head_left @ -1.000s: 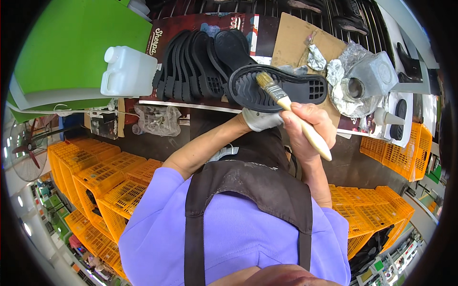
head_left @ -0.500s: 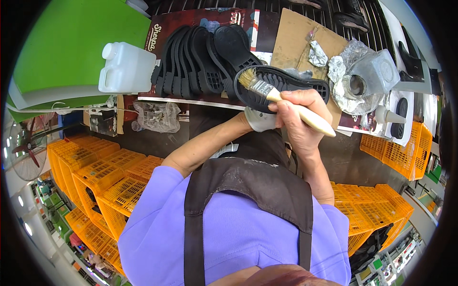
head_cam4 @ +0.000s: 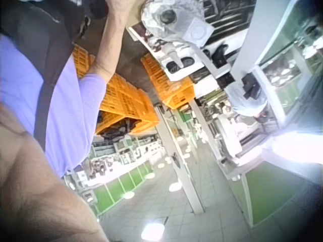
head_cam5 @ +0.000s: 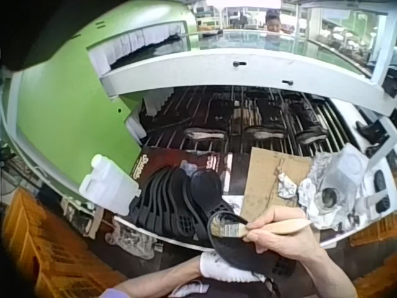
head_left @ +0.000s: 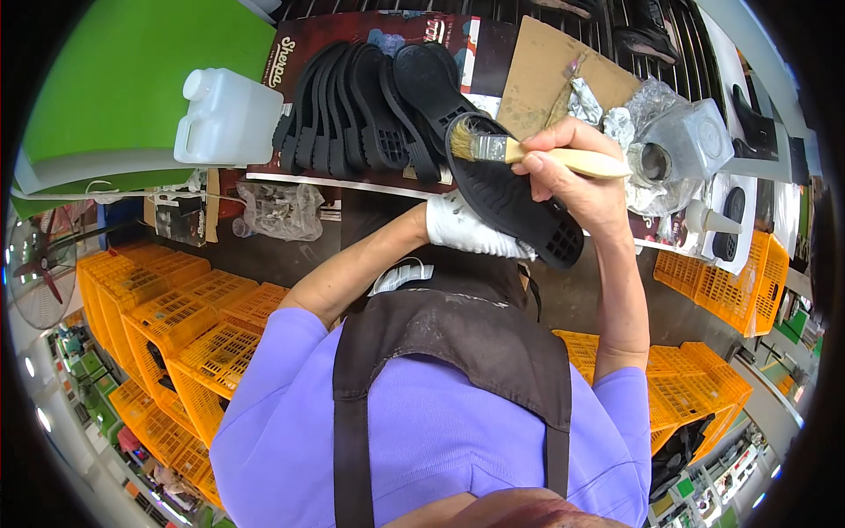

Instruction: The person repeatedly applies a liquid adhesive to the bottom of black shoe soles using a brush. They dip the brush into a container, spread the substance across the sole's surface and grooves, and then place the treated sole back onto a stack. This process is repeated for multiple soles throughout the clip.

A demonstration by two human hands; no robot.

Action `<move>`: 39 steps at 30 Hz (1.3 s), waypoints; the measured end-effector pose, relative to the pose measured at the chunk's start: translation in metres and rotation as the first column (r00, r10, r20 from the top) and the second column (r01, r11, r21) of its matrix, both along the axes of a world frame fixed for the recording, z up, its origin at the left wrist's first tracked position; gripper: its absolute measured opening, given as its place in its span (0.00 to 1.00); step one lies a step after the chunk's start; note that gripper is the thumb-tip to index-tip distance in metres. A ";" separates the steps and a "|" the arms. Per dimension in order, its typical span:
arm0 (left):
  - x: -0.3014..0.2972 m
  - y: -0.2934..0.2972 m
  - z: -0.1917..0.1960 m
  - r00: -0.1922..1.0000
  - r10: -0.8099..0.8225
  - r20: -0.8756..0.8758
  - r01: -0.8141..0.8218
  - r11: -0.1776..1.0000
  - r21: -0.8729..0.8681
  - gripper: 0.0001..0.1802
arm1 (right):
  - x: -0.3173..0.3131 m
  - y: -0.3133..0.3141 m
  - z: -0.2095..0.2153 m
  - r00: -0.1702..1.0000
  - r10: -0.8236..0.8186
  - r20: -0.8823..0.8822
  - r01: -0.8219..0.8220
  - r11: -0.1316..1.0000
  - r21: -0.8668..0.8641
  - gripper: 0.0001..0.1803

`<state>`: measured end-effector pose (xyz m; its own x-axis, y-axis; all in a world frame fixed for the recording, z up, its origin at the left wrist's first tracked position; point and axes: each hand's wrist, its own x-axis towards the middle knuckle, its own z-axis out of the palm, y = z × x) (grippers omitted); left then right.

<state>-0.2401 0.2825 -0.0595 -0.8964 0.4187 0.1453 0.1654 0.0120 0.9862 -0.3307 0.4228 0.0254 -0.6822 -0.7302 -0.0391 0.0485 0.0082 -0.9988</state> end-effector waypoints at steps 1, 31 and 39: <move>-0.001 -0.006 0.005 0.996 -0.077 0.039 0.081 0.992 -0.099 0.22 | -0.003 -0.001 -0.001 1.000 0.020 0.024 -0.020 1.000 0.016 0.09; 0.037 -0.051 -0.019 0.823 -0.157 0.545 -0.376 0.569 0.731 0.30 | 0.019 -0.021 -0.018 0.974 -0.140 0.178 0.145 0.989 -0.014 0.10; 0.033 -0.055 -0.026 0.896 -0.216 0.387 -0.323 0.282 0.904 0.29 | 0.040 -0.025 -0.009 0.970 -0.158 0.187 0.156 0.987 0.024 0.09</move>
<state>-0.2072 0.2276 -0.0854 -0.9828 0.1756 0.0577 -0.1555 -0.9543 0.2550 -0.2911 0.3983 0.0159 -0.7682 -0.6134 -0.1834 0.2366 -0.0058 -0.9716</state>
